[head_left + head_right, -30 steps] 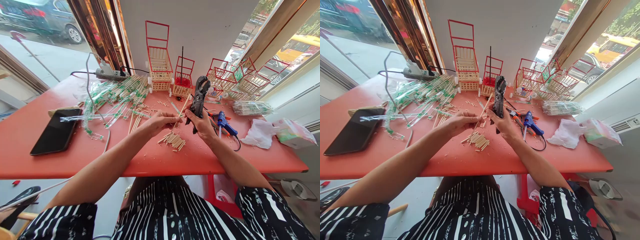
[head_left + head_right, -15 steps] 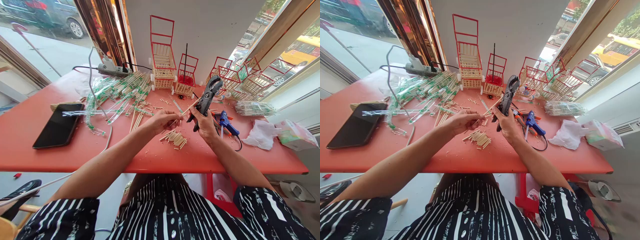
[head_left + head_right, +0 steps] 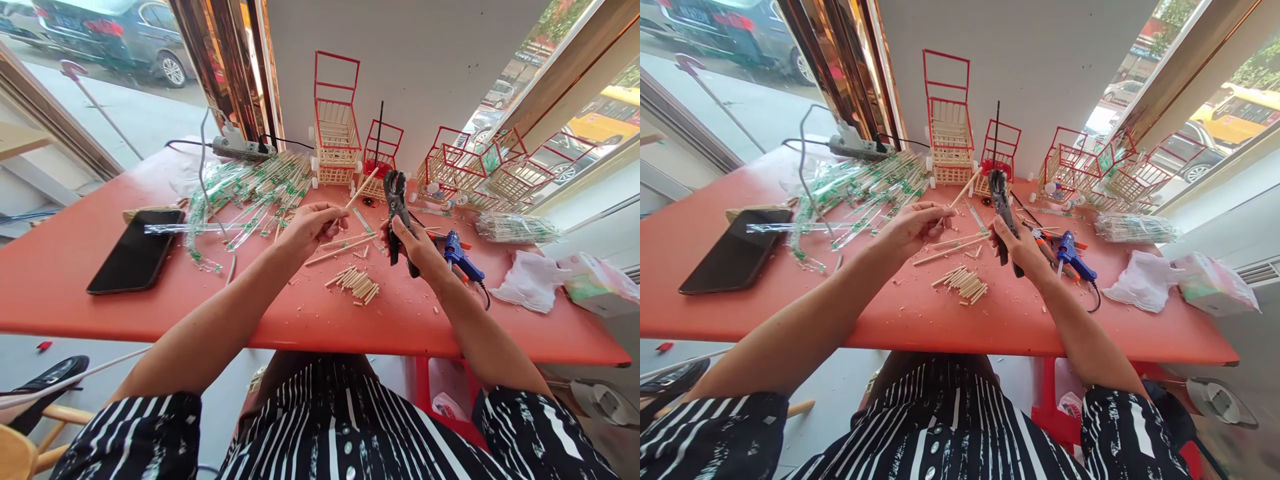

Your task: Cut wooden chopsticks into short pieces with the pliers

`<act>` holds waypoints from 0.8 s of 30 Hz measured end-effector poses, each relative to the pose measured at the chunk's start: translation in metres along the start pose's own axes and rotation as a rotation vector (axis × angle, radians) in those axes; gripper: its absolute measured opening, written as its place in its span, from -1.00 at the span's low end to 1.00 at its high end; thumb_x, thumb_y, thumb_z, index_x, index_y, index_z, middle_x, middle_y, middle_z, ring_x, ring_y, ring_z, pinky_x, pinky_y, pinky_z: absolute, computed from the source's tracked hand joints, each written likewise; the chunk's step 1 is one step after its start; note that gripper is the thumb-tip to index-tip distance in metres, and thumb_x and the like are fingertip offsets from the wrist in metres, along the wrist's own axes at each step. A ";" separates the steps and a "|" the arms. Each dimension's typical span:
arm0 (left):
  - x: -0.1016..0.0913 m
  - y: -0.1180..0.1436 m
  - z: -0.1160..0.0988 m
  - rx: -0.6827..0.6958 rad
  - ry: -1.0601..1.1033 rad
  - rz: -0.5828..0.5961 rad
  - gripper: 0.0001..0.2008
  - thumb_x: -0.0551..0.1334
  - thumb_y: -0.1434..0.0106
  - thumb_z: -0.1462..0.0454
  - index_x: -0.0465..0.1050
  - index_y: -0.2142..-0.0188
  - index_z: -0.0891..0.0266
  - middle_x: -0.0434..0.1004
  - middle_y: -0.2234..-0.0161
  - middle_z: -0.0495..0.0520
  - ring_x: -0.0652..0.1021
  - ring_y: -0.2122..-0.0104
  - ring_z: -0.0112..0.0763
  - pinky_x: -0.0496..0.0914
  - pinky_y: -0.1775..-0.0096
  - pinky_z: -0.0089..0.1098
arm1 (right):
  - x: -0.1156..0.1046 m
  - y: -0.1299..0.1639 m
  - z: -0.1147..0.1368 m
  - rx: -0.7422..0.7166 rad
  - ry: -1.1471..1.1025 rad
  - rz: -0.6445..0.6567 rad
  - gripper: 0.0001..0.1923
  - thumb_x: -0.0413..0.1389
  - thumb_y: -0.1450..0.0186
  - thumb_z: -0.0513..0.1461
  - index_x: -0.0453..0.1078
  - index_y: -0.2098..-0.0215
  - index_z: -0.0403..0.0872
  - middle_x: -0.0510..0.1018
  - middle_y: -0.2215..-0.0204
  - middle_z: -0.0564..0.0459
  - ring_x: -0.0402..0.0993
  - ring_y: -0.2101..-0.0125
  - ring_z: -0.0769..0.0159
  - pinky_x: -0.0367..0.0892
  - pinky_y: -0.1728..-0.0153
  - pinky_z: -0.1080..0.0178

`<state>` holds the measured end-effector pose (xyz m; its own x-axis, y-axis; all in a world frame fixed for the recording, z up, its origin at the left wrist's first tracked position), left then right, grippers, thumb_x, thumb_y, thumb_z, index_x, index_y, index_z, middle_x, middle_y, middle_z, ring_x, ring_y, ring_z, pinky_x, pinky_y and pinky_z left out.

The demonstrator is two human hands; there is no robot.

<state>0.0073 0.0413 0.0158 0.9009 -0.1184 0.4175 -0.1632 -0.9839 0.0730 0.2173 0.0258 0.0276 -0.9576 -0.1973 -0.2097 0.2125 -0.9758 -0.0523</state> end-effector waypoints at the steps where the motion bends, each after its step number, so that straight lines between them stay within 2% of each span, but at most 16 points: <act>1: -0.002 0.000 -0.003 -0.003 -0.001 -0.026 -0.79 0.30 -0.28 0.44 0.50 0.50 0.35 0.54 0.59 0.05 0.29 0.72 -0.69 -0.02 0.66 -0.52 | -0.001 0.000 0.000 0.019 0.075 0.029 -0.23 0.23 -0.10 0.44 0.42 0.26 -0.05 0.51 0.39 0.04 0.45 0.45 0.35 0.45 0.45 0.26; 4: -0.004 0.001 -0.012 0.007 0.008 -0.074 -0.73 0.27 -0.31 0.45 0.41 0.53 0.30 0.54 0.61 0.04 0.28 0.74 -0.68 -0.02 0.68 -0.53 | -0.002 0.002 0.001 0.052 0.357 0.097 -0.18 0.11 -0.15 0.49 0.40 0.25 -0.07 0.56 0.36 -0.02 0.49 0.44 0.31 0.44 0.43 0.24; 7: -0.002 0.001 -0.015 0.013 0.014 -0.070 -0.71 0.27 -0.31 0.46 0.34 0.54 0.27 0.54 0.62 0.03 0.29 0.76 -0.67 -0.01 0.69 -0.54 | 0.001 0.005 0.005 0.029 0.602 0.170 -0.27 0.02 -0.31 0.41 0.40 0.26 -0.08 0.61 0.34 -0.07 0.54 0.40 0.29 0.38 0.40 0.26; 9: -0.001 0.002 -0.014 0.017 0.013 -0.048 -0.71 0.27 -0.29 0.47 0.34 0.54 0.27 0.55 0.61 0.03 0.30 0.76 -0.66 0.00 0.68 -0.54 | 0.006 0.007 0.009 -0.009 0.685 0.221 -0.34 -0.02 -0.39 0.33 0.39 0.29 -0.07 0.61 0.37 -0.06 0.53 0.41 0.29 0.34 0.42 0.28; 13: 0.001 0.001 -0.009 0.022 0.007 -0.008 -0.72 0.28 -0.28 0.48 0.35 0.54 0.28 0.57 0.60 0.05 0.30 0.75 -0.67 0.02 0.67 -0.54 | 0.013 0.010 0.011 -0.003 0.664 0.258 -0.40 -0.02 -0.42 0.27 0.41 0.25 -0.08 0.60 0.38 -0.05 0.53 0.44 0.30 0.35 0.45 0.30; 18: -0.001 0.000 -0.008 0.071 -0.025 -0.003 -0.73 0.30 -0.31 0.47 0.38 0.51 0.28 0.60 0.58 0.08 0.31 0.74 -0.68 0.05 0.66 -0.55 | 0.015 0.013 0.010 0.037 0.602 0.264 -0.36 0.01 -0.38 0.30 0.44 0.24 -0.10 0.61 0.37 -0.08 0.52 0.48 0.31 0.38 0.50 0.30; 24: 0.000 0.002 -0.007 0.125 -0.103 -0.022 -0.79 0.34 -0.32 0.42 0.39 0.42 0.26 0.62 0.55 0.08 0.34 0.72 -0.67 0.09 0.65 -0.52 | 0.015 0.014 0.005 0.049 0.667 0.264 -0.31 -0.02 -0.39 0.33 0.47 0.25 -0.11 0.62 0.39 -0.06 0.52 0.49 0.32 0.37 0.49 0.30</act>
<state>0.0039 0.0407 0.0223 0.9412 -0.1032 0.3218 -0.0971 -0.9947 -0.0350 0.2051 0.0091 0.0291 -0.5497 -0.3429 -0.7617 0.3971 -0.9095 0.1229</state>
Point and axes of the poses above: each hand's wrist, its own y-axis away from the middle knuckle, its own x-axis out of the palm, z = x × y, the point moved 6 cm from there along -y, towards the middle knuckle
